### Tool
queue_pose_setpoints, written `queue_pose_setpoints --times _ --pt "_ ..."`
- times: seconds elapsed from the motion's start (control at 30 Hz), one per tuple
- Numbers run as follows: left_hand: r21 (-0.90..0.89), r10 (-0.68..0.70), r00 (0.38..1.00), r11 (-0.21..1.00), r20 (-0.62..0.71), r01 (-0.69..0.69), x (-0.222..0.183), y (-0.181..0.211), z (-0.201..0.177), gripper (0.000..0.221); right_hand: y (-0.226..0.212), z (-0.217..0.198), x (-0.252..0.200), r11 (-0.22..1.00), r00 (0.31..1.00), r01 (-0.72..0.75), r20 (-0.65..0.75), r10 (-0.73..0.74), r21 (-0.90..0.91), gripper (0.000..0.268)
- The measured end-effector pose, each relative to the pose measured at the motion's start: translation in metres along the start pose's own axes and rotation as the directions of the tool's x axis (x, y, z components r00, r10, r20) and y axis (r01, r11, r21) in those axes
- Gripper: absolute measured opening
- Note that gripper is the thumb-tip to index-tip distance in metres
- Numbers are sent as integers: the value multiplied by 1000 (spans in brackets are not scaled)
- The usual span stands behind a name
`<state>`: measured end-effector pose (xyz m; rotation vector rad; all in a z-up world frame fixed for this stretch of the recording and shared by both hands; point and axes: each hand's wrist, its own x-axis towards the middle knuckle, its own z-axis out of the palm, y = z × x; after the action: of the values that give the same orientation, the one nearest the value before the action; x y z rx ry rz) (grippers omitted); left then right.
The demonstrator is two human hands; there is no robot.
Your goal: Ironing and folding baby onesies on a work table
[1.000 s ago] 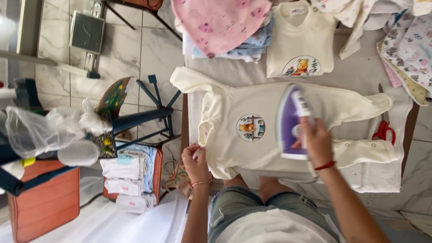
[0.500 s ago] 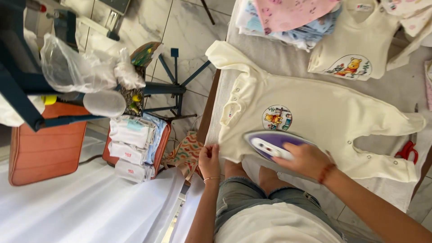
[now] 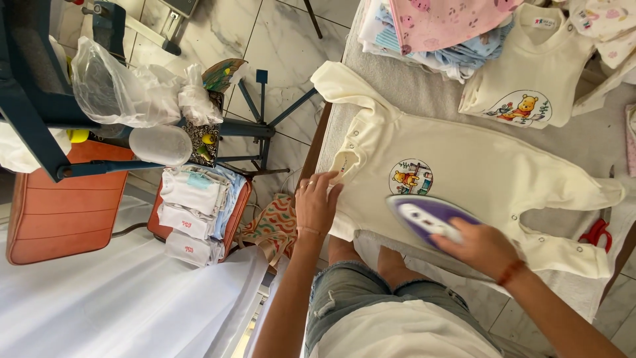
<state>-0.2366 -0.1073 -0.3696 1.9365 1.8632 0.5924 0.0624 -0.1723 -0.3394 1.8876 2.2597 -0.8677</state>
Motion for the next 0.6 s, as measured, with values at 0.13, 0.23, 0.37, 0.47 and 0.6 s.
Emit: queue_pose_setpoints --times 0.13,0.23,0.37,0.47,0.6 --pt "207 101 991 971 93 -119 12 -38 36 16 5 -27 -18 709 798 -591 151 583 385 36" --pt "335 135 989 931 56 -146 20 -42 40 26 -2 -27 -9 337 635 -476 52 771 812 44" --pt "282 -102 984 958 148 57 37 -5 30 35 -31 -11 31 207 653 -386 108 750 899 37" --pt "136 -363 863 932 350 337 57 17 39 49 -75 -6 57 222 755 -377 159 637 899 33" --pt "-164 -560 726 735 400 657 69 23 63 49 -110 -7 73 615 861 -499 267 433 610 49"
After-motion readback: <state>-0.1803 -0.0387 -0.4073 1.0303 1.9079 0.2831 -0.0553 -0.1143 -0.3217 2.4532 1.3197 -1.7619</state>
